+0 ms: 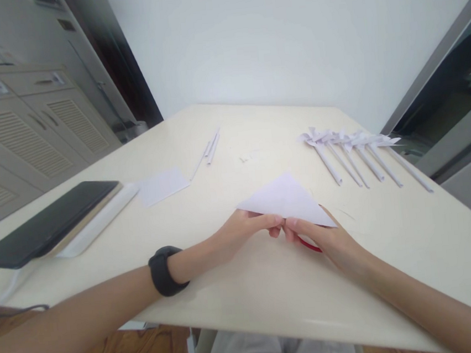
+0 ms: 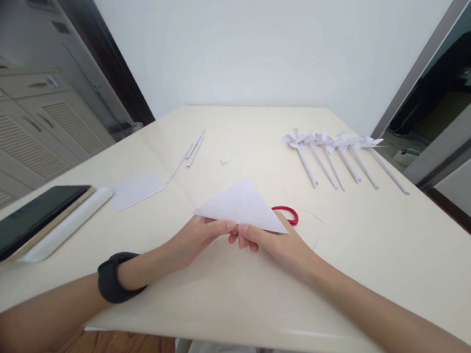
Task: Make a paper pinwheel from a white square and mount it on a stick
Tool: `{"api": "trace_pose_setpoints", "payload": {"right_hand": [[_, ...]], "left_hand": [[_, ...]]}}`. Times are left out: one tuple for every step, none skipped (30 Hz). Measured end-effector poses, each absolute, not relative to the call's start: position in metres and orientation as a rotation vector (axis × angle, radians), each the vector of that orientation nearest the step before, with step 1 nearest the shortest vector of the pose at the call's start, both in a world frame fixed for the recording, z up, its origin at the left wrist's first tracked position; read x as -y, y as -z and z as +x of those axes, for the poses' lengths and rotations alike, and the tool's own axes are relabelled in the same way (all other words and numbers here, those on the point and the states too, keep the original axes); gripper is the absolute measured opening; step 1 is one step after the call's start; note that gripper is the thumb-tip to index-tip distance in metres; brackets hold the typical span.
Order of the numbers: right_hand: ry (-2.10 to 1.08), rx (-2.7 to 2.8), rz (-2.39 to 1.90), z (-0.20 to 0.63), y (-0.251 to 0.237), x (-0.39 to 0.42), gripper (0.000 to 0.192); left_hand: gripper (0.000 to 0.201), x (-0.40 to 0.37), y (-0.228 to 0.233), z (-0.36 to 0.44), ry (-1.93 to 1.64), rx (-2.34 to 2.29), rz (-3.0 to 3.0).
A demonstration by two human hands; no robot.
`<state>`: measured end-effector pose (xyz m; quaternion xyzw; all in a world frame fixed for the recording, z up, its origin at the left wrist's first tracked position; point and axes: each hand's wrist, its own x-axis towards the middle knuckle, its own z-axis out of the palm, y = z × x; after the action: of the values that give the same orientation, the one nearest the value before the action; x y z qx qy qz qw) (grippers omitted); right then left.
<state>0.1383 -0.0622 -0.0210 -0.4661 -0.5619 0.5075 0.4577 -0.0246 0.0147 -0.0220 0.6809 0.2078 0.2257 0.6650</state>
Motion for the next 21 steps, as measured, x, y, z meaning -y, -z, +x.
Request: {"api": "trace_pose_setpoints", "payload": {"right_hand": [[-1.275,1.396,-1.155,0.1381,0.0204,0.0631,0.028],[-1.301,1.406,-1.16,0.138,0.0201,0.0639,0.029],[-1.327,1.415,-1.158,0.138,0.0202,0.0643,0.029],[-1.349,1.424,-1.152,0.1379,0.0206,0.0645,0.029],[-1.358,1.432,-1.143,0.1378,0.0213,0.0645,0.03],[-1.365,1.44,-1.138,0.1376,0.0221,0.0643,0.031],[-1.365,1.441,-1.146,0.1372,0.023,0.0641,0.032],[-1.363,1.439,-1.168,0.1368,0.0239,0.064,0.034],[-1.357,1.436,-1.195,0.1363,0.0247,0.064,0.036],[-1.35,1.434,-1.216,0.1359,0.0253,0.0643,0.038],[-1.348,1.44,-1.226,0.1356,0.0257,0.0648,0.039],[-1.347,1.45,-1.227,0.1354,0.0258,0.0654,0.039],[-1.35,1.463,-1.223,0.1353,0.0258,0.0662,0.039],[-1.364,1.475,-1.218,0.1352,0.0254,0.067,0.038],[-1.381,1.481,-1.215,0.1352,0.0249,0.0677,0.037],[-1.398,1.485,-1.207,0.1352,0.0242,0.0682,0.037],[-1.407,1.491,-1.192,0.1352,0.0233,0.0687,0.037],[-1.397,1.497,-1.174,0.1352,0.0224,0.069,0.038],[-1.376,1.503,-1.161,0.1355,0.0213,0.0693,0.038],[-1.349,1.509,-1.16,0.1359,0.0202,0.0695,0.039],[-1.321,1.512,-1.168,0.1365,0.0192,0.0697,0.04]], "left_hand": [[0.025,-0.0147,0.0224,-0.0251,-0.485,-0.469,1.548],[0.026,-0.0149,0.023,-0.0258,-0.463,-0.475,1.557],[0.027,-0.0151,0.0237,-0.0266,-0.445,-0.488,1.567],[0.028,-0.0154,0.0243,-0.0275,-0.43,-0.504,1.578],[0.028,-0.0157,0.0248,-0.0284,-0.415,-0.517,1.589],[0.029,-0.0159,0.0252,-0.0292,-0.401,-0.528,1.602],[0.028,-0.0159,0.0253,-0.0297,-0.39,-0.535,1.615],[0.028,-0.0158,0.0252,-0.0301,-0.379,-0.54,1.629],[0.027,-0.0156,0.025,-0.0303,-0.369,-0.543,1.642],[0.027,-0.0152,0.0246,-0.0304,-0.361,-0.546,1.654],[0.028,-0.0147,0.0241,-0.0304,-0.354,-0.546,1.663],[0.029,-0.0141,0.0236,-0.0304,-0.347,-0.543,1.67],[0.029,-0.0134,0.0231,-0.0305,-0.341,-0.537,1.676],[0.03,-0.0128,0.0227,-0.0307,-0.339,-0.534,1.681],[0.03,-0.0123,0.0224,-0.031,-0.337,-0.53,1.686],[0.03,-0.012,0.0222,-0.0314,-0.339,-0.527,1.691],[0.03,-0.012,0.0219,-0.032,-0.343,-0.524,1.696],[0.029,-0.0124,0.0216,-0.0326,-0.35,-0.52,1.7],[0.028,-0.0133,0.0211,-0.0332,-0.36,-0.513,1.702],[0.027,-0.0148,0.0204,-0.0338,-0.37,-0.502,1.703],[0.026,-0.0167,0.0196,-0.0343,-0.379,-0.489,1.702]]}}
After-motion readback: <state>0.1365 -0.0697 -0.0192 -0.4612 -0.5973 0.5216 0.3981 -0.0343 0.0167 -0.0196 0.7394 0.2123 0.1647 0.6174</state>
